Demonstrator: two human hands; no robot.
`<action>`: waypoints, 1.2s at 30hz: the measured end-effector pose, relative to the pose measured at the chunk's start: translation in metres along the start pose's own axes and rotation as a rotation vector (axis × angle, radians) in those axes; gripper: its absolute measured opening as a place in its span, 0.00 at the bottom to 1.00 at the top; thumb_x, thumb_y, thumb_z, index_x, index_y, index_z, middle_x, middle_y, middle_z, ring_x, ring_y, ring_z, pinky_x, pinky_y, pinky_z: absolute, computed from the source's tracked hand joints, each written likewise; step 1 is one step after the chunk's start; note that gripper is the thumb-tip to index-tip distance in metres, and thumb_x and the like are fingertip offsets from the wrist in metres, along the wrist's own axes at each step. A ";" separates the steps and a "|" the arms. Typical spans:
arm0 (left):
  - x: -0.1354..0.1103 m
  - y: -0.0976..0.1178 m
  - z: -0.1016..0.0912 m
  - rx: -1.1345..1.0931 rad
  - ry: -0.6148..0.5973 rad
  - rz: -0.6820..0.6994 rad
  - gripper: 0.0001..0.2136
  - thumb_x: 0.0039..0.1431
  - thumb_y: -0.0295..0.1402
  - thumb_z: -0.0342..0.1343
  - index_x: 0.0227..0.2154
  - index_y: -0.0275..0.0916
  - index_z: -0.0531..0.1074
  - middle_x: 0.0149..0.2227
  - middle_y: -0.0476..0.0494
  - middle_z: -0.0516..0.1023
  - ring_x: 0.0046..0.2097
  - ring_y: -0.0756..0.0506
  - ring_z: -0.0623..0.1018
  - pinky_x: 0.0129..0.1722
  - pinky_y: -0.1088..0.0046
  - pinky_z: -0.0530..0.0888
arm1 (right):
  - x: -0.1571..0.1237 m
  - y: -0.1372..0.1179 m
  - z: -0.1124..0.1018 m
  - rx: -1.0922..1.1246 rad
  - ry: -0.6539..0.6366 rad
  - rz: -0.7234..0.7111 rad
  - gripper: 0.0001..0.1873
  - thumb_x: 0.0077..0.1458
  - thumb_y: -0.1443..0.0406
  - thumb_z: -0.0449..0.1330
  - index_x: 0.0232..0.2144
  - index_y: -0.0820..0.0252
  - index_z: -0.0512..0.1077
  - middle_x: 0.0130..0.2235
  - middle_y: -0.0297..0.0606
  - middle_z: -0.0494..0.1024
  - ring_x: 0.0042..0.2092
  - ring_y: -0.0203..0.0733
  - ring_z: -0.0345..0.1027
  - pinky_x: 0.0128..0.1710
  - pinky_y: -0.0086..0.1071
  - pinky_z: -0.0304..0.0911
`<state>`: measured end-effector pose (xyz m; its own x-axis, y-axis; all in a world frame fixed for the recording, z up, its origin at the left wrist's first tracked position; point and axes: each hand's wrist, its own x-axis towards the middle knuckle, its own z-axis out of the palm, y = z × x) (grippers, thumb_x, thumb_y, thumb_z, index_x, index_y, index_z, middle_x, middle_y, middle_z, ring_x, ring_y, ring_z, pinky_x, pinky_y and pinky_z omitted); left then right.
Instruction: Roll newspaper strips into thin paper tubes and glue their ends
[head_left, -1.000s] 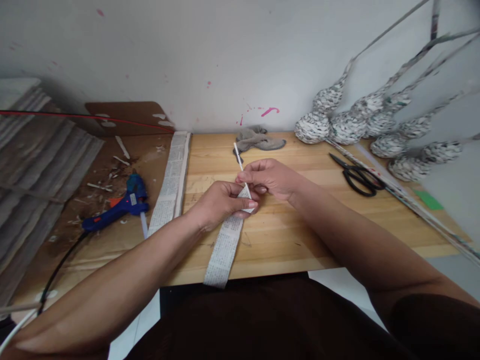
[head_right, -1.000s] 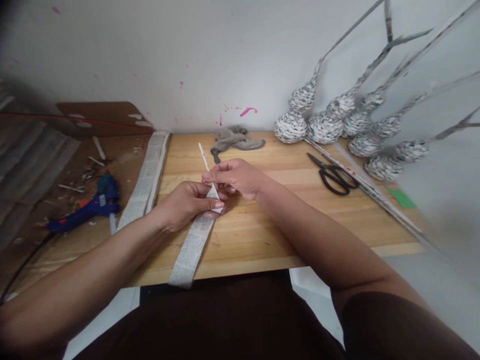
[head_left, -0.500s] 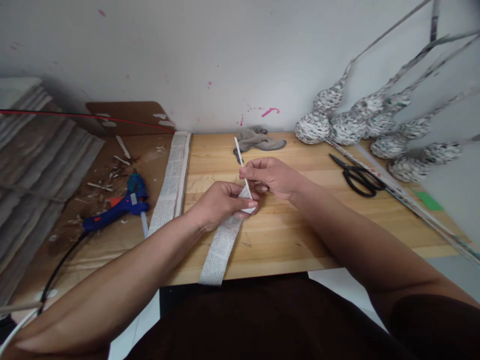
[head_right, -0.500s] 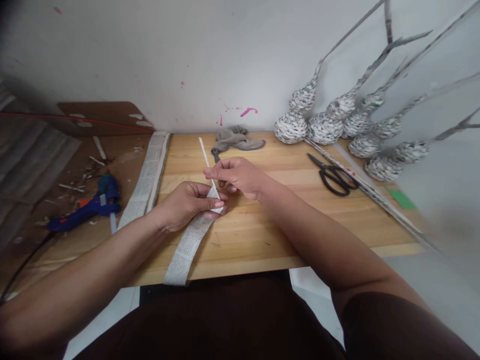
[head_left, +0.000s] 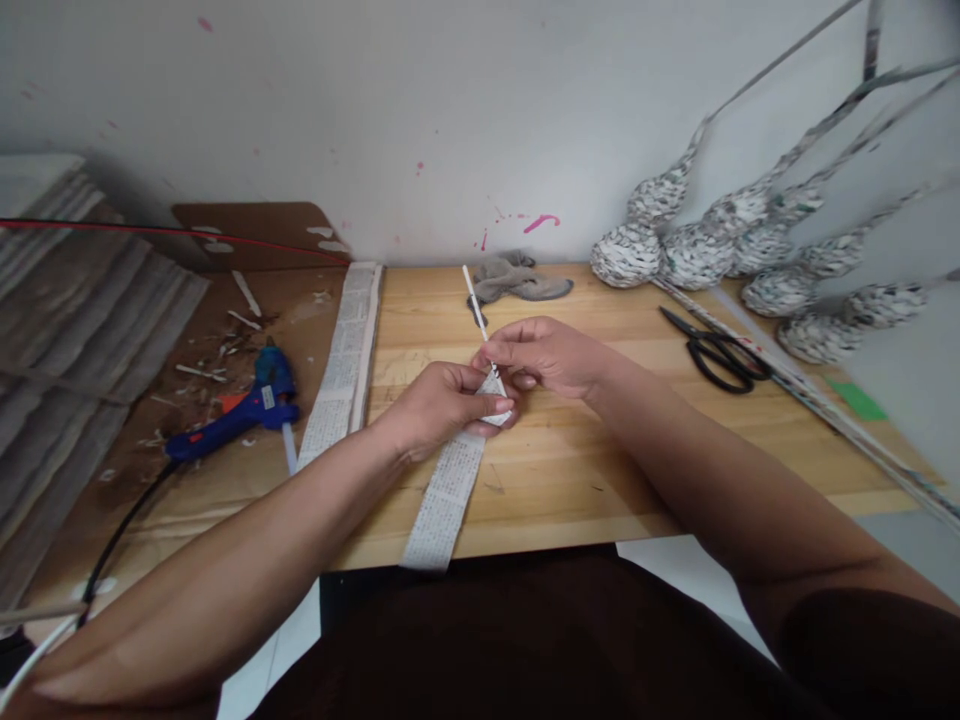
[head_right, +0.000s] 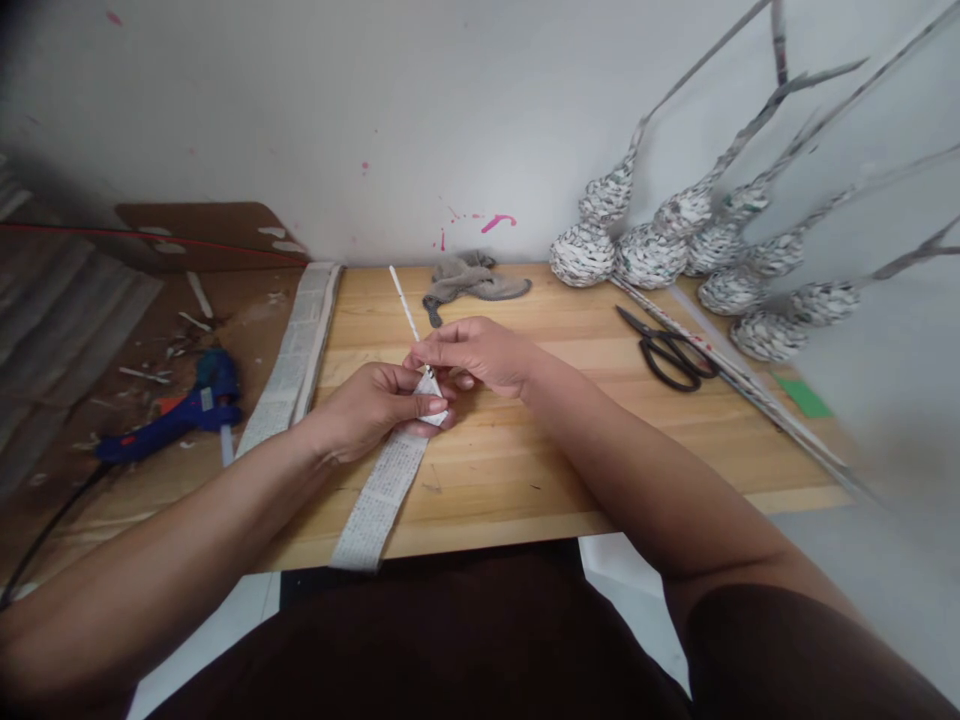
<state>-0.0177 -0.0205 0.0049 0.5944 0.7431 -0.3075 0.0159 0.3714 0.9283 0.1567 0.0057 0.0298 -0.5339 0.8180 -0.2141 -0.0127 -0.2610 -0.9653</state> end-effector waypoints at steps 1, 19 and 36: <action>0.000 0.000 0.000 0.001 0.005 -0.001 0.12 0.47 0.35 0.68 0.33 0.33 0.80 0.31 0.43 0.79 0.31 0.50 0.75 0.34 0.71 0.72 | 0.000 0.000 0.000 -0.005 0.012 -0.001 0.14 0.49 0.58 0.68 0.27 0.65 0.74 0.21 0.31 0.72 0.18 0.25 0.54 0.15 0.23 0.45; -0.002 0.005 0.002 -0.010 0.029 -0.023 0.12 0.47 0.36 0.68 0.32 0.33 0.80 0.32 0.43 0.80 0.35 0.49 0.77 0.37 0.71 0.75 | 0.000 0.000 -0.002 -0.039 -0.010 -0.011 0.16 0.52 0.56 0.65 0.31 0.66 0.75 0.19 0.30 0.70 0.18 0.26 0.55 0.16 0.24 0.46; -0.002 0.008 0.004 -0.022 0.051 -0.005 0.11 0.47 0.35 0.67 0.32 0.33 0.80 0.32 0.43 0.80 0.36 0.49 0.77 0.38 0.70 0.75 | 0.004 0.001 0.000 0.022 0.045 -0.023 0.15 0.47 0.59 0.69 0.27 0.66 0.73 0.17 0.28 0.68 0.17 0.25 0.54 0.15 0.23 0.44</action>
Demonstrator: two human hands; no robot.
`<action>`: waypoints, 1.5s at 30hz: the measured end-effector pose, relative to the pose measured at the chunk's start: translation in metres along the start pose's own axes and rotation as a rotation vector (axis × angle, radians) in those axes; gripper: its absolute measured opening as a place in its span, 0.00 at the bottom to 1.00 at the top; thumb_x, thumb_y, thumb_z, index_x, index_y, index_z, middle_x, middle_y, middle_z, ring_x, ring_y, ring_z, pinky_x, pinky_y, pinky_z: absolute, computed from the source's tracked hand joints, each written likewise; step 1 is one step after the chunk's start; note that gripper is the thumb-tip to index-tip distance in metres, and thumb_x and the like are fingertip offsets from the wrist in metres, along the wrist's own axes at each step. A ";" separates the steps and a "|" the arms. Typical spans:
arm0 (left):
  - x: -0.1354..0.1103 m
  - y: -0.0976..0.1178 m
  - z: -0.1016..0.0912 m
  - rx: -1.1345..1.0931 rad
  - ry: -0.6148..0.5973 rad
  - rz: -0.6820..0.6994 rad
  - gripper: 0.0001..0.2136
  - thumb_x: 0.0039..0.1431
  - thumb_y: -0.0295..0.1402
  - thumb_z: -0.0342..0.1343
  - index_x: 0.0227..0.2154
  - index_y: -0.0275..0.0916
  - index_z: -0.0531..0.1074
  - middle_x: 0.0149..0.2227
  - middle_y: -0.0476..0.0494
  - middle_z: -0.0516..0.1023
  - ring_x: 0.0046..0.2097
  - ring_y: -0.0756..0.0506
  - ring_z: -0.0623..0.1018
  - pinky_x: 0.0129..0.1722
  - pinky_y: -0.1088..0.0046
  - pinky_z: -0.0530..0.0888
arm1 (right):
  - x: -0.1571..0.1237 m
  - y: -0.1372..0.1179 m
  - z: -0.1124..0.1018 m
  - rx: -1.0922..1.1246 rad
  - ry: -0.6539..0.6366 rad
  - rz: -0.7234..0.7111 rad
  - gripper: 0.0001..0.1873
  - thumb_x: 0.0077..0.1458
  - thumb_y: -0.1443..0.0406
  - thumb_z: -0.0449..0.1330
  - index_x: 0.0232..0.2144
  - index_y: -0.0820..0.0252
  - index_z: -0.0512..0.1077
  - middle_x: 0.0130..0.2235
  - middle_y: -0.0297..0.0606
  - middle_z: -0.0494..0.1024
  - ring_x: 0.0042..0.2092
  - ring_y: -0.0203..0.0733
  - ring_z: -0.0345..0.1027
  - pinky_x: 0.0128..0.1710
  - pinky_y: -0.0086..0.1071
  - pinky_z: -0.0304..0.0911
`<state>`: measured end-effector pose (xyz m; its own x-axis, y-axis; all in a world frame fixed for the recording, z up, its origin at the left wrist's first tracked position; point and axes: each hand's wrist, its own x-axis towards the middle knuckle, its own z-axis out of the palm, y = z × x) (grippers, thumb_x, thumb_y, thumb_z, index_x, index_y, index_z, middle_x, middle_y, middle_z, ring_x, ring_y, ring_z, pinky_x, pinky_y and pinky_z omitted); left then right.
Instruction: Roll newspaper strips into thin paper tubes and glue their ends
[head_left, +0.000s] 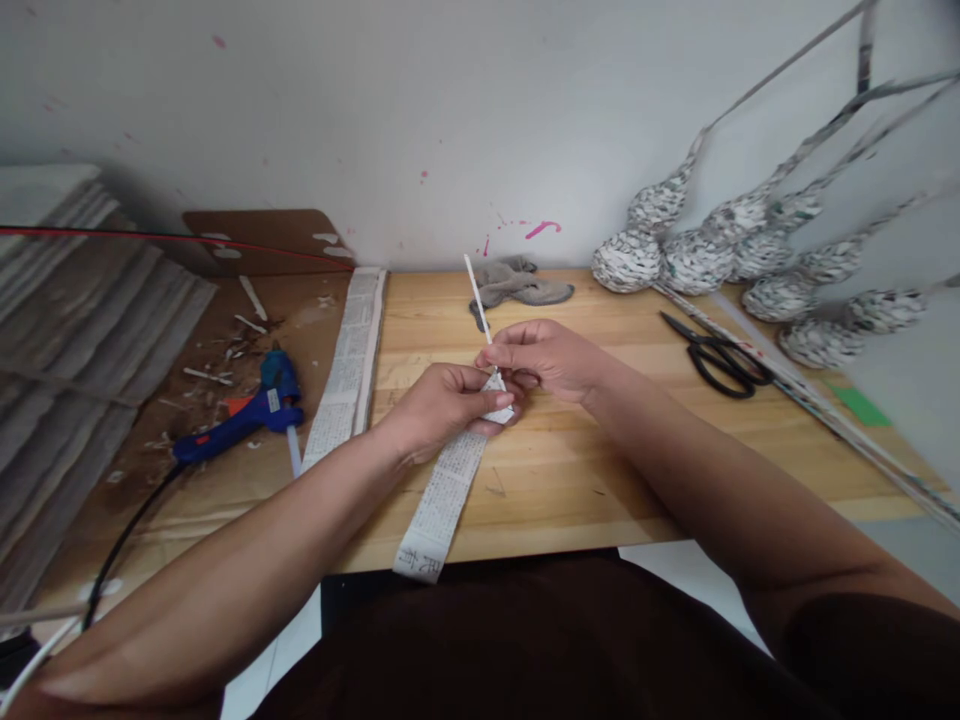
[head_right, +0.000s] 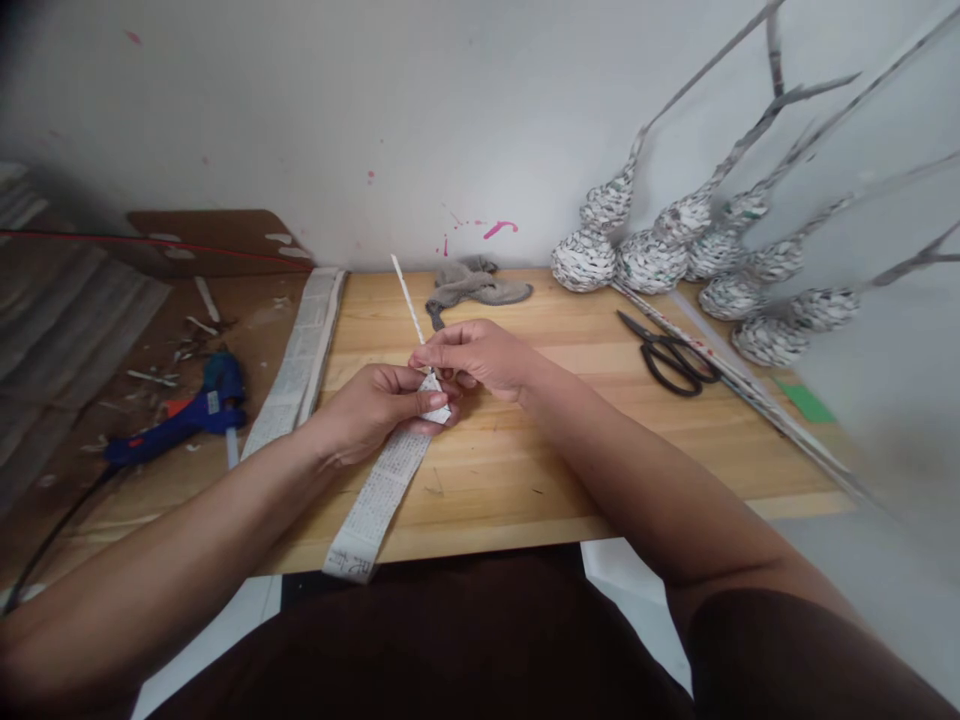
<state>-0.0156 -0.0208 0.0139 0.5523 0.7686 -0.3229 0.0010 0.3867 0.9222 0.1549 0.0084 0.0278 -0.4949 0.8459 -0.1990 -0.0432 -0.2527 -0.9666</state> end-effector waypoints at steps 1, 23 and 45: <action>0.000 0.000 0.000 -0.001 0.000 -0.002 0.11 0.47 0.35 0.67 0.32 0.33 0.80 0.32 0.43 0.80 0.35 0.49 0.77 0.38 0.71 0.75 | 0.000 0.001 0.000 0.020 0.032 -0.003 0.15 0.46 0.59 0.69 0.25 0.65 0.71 0.16 0.26 0.67 0.17 0.25 0.52 0.15 0.23 0.43; -0.001 -0.001 -0.001 0.049 -0.003 0.003 0.11 0.50 0.37 0.66 0.32 0.34 0.80 0.34 0.42 0.80 0.38 0.48 0.77 0.38 0.71 0.75 | 0.001 0.001 0.001 0.024 0.116 -0.003 0.17 0.45 0.59 0.70 0.22 0.63 0.67 0.15 0.25 0.64 0.16 0.24 0.50 0.14 0.22 0.41; 0.001 -0.003 -0.003 0.052 -0.040 0.002 0.11 0.50 0.38 0.65 0.31 0.34 0.79 0.34 0.42 0.80 0.37 0.49 0.76 0.37 0.71 0.74 | 0.002 0.005 0.006 -0.015 0.166 -0.030 0.20 0.41 0.54 0.72 0.21 0.62 0.69 0.16 0.26 0.64 0.17 0.26 0.50 0.15 0.24 0.42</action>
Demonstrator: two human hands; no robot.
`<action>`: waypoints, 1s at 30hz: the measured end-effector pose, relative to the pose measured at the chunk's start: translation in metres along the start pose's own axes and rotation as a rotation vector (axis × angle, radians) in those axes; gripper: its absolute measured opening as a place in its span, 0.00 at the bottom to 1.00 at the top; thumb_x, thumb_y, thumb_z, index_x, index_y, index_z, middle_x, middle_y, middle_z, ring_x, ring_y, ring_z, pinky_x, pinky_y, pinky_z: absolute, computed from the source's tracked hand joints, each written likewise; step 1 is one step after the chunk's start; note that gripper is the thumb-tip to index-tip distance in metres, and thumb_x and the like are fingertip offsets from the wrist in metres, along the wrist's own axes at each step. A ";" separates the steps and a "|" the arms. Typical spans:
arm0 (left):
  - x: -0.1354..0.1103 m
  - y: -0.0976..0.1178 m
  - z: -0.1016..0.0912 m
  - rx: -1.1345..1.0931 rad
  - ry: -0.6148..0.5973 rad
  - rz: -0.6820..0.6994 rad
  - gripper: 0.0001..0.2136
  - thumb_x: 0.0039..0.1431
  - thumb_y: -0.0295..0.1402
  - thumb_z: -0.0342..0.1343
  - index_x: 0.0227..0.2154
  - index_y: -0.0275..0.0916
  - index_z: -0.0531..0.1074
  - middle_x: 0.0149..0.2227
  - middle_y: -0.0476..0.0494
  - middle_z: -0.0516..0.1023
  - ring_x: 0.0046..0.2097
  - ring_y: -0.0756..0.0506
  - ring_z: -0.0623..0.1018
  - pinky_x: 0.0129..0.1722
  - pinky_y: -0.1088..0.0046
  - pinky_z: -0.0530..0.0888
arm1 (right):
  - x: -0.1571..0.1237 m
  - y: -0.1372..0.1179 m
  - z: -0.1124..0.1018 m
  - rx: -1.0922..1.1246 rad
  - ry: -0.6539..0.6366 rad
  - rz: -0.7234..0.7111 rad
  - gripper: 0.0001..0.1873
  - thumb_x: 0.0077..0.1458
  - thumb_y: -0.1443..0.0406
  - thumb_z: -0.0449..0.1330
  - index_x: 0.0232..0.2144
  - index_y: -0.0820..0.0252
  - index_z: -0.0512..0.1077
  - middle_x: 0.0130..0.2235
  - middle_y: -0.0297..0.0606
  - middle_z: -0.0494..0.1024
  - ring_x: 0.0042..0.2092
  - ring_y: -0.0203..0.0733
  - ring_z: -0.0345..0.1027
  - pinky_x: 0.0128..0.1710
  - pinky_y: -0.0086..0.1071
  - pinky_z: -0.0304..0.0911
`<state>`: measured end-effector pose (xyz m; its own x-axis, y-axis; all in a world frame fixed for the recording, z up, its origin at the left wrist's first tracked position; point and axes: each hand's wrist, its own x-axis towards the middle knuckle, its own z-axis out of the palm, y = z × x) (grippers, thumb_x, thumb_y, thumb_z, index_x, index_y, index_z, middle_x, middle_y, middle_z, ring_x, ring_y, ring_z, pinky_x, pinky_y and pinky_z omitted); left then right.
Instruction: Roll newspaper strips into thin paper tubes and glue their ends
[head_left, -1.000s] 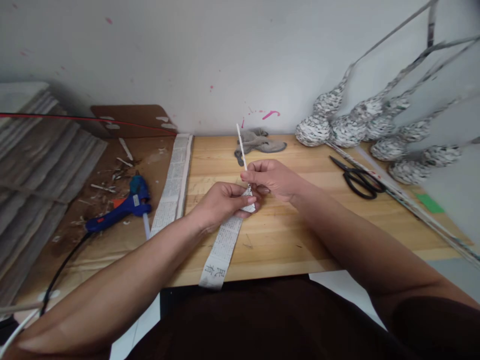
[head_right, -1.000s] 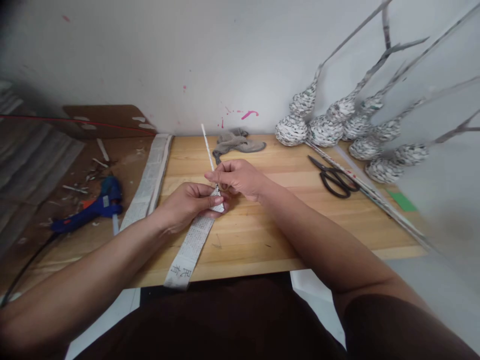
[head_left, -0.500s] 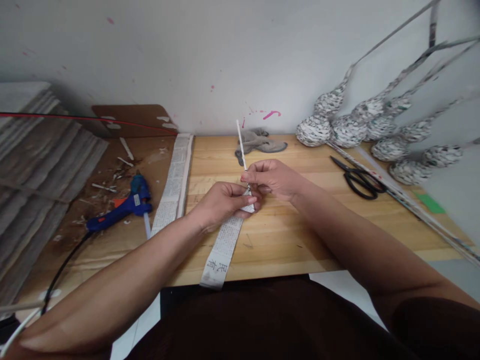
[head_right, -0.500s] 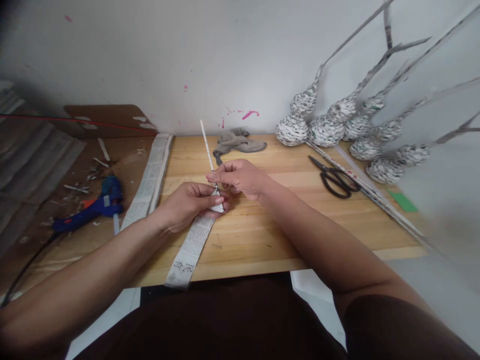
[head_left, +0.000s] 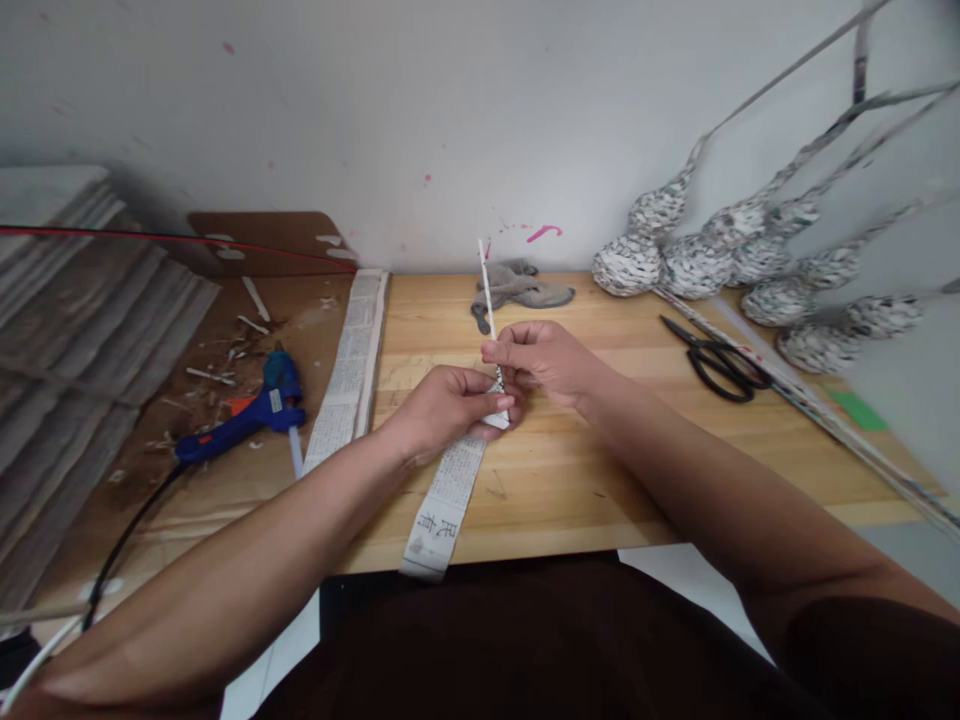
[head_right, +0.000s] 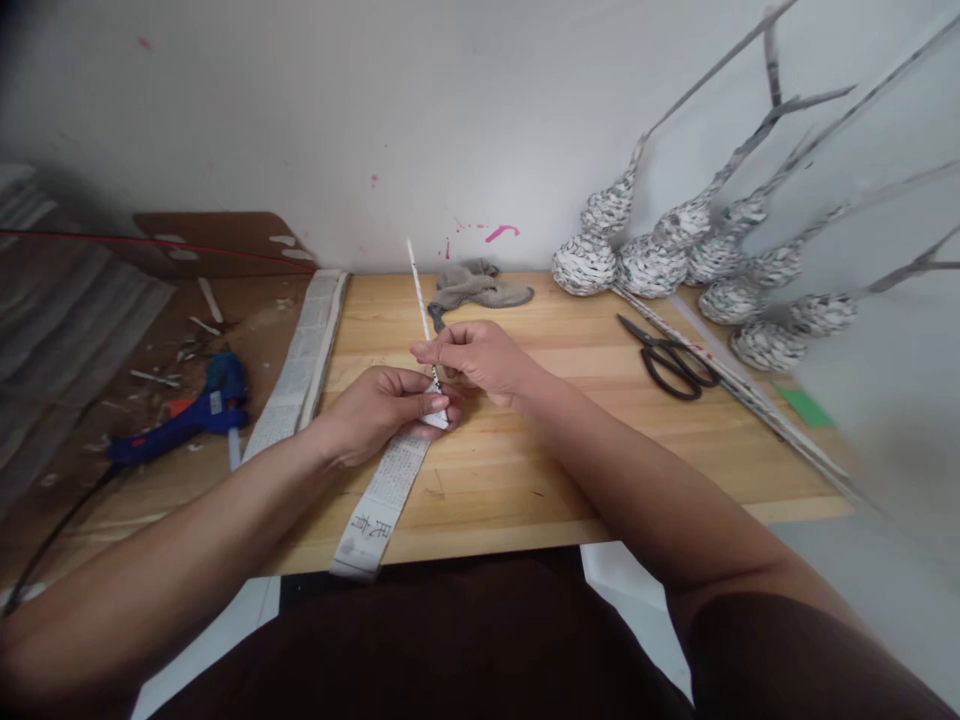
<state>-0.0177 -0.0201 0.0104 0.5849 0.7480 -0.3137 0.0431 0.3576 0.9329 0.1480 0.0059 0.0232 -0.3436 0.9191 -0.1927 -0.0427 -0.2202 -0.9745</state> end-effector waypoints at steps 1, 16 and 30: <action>0.000 0.000 0.000 -0.001 0.000 -0.002 0.11 0.50 0.38 0.65 0.31 0.34 0.79 0.34 0.42 0.80 0.37 0.49 0.76 0.37 0.72 0.75 | 0.000 0.000 0.001 -0.033 0.017 -0.035 0.21 0.43 0.52 0.70 0.21 0.62 0.69 0.16 0.26 0.64 0.17 0.26 0.51 0.16 0.24 0.45; 0.009 0.005 -0.010 -0.156 0.133 0.024 0.12 0.49 0.35 0.67 0.34 0.34 0.79 0.33 0.41 0.81 0.37 0.47 0.79 0.35 0.72 0.77 | 0.074 0.005 -0.064 -1.411 0.524 -0.214 0.18 0.62 0.58 0.52 0.39 0.64 0.77 0.43 0.52 0.77 0.45 0.52 0.69 0.44 0.38 0.60; 0.014 0.005 -0.022 -0.196 0.090 0.111 0.16 0.46 0.39 0.69 0.36 0.34 0.79 0.34 0.40 0.81 0.35 0.48 0.78 0.34 0.73 0.76 | 0.027 -0.038 -0.038 -0.694 0.086 -0.125 0.24 0.54 0.48 0.59 0.29 0.64 0.78 0.26 0.38 0.74 0.26 0.35 0.63 0.26 0.29 0.58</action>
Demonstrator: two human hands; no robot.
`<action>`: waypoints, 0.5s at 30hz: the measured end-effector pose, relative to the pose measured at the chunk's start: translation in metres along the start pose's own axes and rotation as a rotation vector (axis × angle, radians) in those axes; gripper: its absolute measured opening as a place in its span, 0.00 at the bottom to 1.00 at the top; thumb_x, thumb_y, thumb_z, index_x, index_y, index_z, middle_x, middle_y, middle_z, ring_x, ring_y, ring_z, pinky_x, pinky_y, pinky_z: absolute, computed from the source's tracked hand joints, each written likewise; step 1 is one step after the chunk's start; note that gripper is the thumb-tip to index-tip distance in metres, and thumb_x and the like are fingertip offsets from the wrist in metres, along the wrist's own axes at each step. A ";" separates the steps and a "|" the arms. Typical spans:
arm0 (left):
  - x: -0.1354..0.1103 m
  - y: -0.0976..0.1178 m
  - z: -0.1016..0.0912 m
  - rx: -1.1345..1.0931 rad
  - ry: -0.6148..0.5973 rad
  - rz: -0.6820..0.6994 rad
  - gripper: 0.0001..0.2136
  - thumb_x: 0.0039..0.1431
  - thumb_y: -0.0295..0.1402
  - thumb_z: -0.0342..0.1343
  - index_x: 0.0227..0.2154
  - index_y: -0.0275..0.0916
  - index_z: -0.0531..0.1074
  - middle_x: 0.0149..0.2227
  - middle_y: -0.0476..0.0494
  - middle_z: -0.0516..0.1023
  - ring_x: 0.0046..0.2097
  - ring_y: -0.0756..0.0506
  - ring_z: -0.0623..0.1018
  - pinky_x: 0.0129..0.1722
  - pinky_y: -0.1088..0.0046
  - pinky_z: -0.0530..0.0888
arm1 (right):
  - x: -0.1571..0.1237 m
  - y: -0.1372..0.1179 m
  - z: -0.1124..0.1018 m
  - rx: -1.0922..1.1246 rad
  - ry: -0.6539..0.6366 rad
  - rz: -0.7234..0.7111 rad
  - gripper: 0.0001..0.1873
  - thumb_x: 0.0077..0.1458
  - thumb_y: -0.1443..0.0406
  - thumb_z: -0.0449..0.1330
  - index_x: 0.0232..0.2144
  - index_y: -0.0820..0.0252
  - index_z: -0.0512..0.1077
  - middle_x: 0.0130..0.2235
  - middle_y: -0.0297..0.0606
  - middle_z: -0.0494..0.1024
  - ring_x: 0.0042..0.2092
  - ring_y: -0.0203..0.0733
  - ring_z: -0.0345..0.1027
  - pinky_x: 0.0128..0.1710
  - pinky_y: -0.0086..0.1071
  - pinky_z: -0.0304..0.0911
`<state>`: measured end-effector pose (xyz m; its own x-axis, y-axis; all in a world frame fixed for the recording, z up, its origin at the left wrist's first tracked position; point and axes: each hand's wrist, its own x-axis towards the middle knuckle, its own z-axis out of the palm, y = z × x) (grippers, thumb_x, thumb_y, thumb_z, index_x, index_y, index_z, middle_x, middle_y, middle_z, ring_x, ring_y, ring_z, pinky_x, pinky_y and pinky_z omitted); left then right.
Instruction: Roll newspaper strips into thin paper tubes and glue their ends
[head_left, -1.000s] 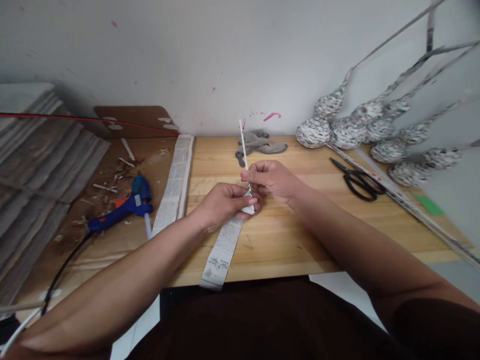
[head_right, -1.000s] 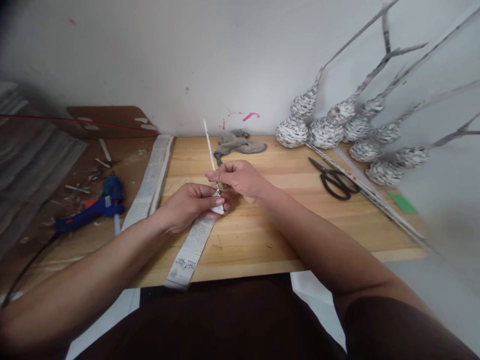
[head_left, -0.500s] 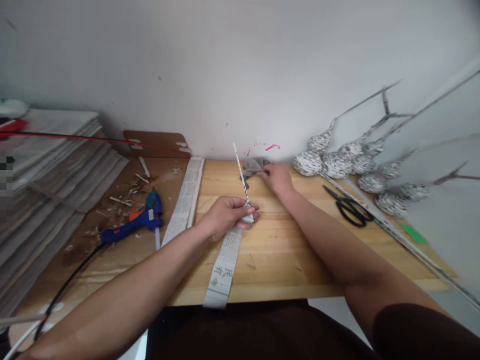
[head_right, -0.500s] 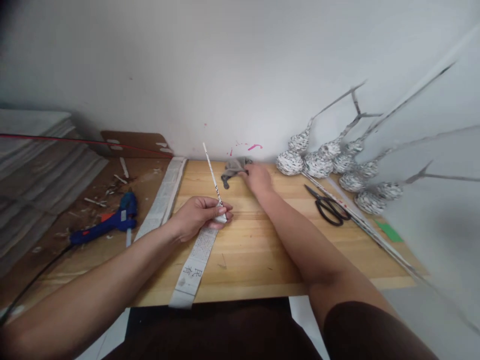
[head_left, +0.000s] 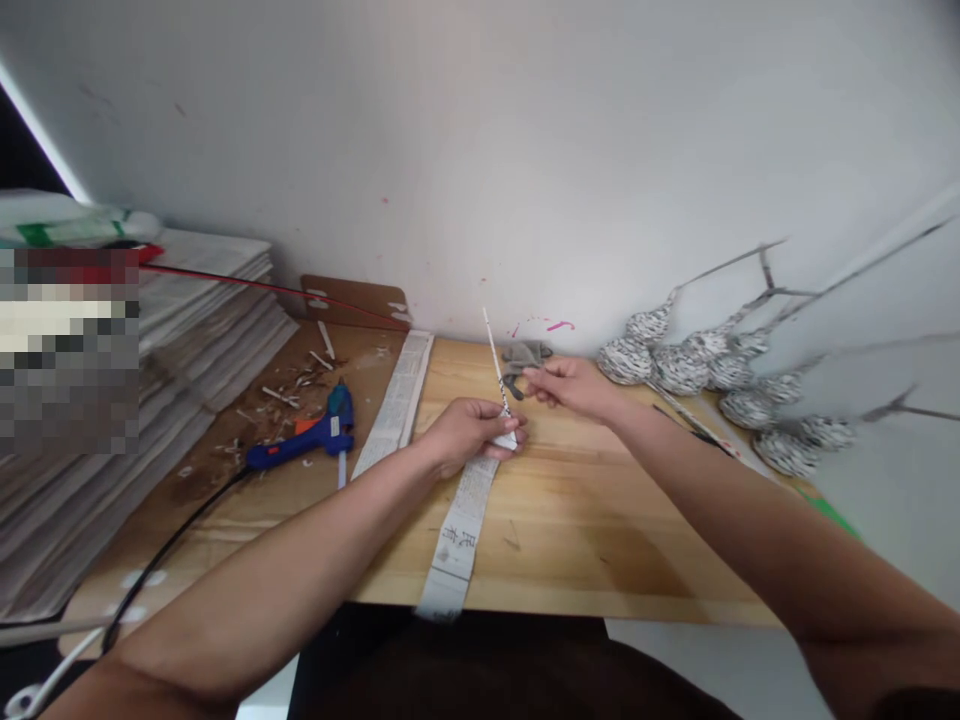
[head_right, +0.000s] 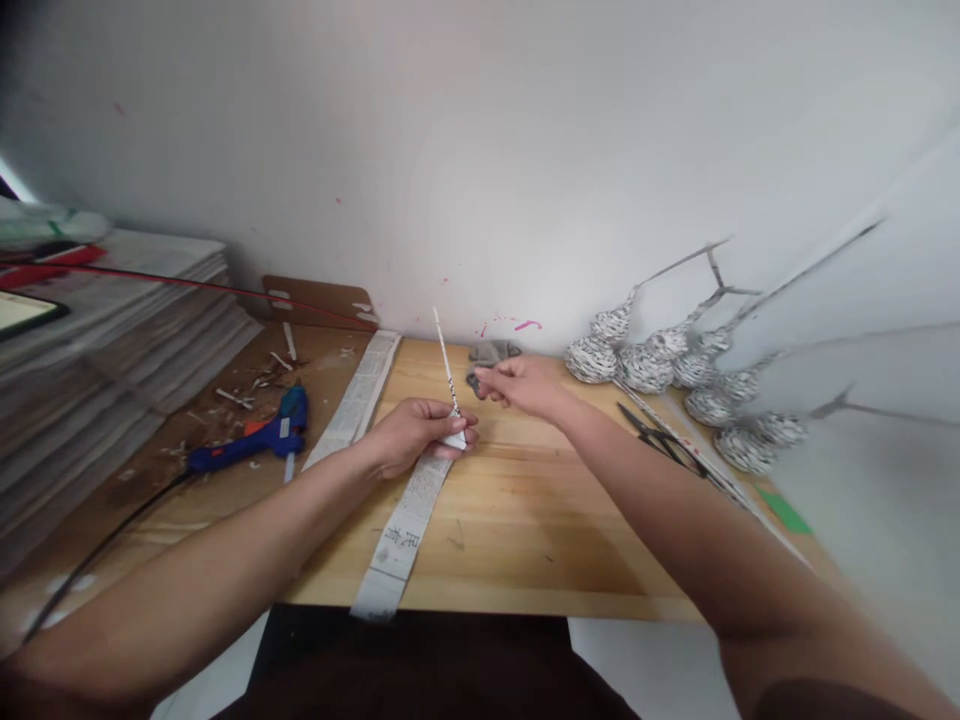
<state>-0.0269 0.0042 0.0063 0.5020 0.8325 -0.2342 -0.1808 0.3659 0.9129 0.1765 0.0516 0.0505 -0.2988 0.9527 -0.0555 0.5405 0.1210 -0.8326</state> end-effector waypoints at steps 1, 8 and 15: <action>0.000 0.000 -0.001 0.007 -0.004 0.004 0.16 0.46 0.39 0.69 0.36 0.34 0.79 0.34 0.40 0.81 0.36 0.48 0.79 0.34 0.73 0.76 | -0.001 -0.006 0.006 0.172 -0.025 0.001 0.23 0.53 0.48 0.61 0.30 0.64 0.78 0.27 0.37 0.74 0.25 0.32 0.62 0.24 0.27 0.56; -0.002 0.002 0.001 0.048 -0.044 -0.015 0.15 0.45 0.41 0.69 0.30 0.33 0.78 0.34 0.41 0.80 0.36 0.48 0.78 0.36 0.71 0.77 | -0.004 -0.005 0.041 0.664 -0.284 0.048 0.23 0.52 0.52 0.64 0.42 0.64 0.77 0.22 0.30 0.68 0.23 0.31 0.61 0.21 0.26 0.58; -0.006 0.001 0.005 0.153 -0.049 -0.040 0.15 0.46 0.41 0.68 0.30 0.33 0.78 0.32 0.42 0.80 0.36 0.48 0.78 0.38 0.70 0.76 | -0.001 0.003 0.047 0.707 -0.155 0.050 0.18 0.46 0.55 0.69 0.31 0.66 0.78 0.19 0.28 0.64 0.20 0.26 0.51 0.16 0.22 0.44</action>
<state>-0.0260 -0.0026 0.0108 0.5479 0.7957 -0.2581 -0.0308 0.3276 0.9443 0.1419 0.0376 0.0220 -0.4238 0.8954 -0.1363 -0.0662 -0.1807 -0.9813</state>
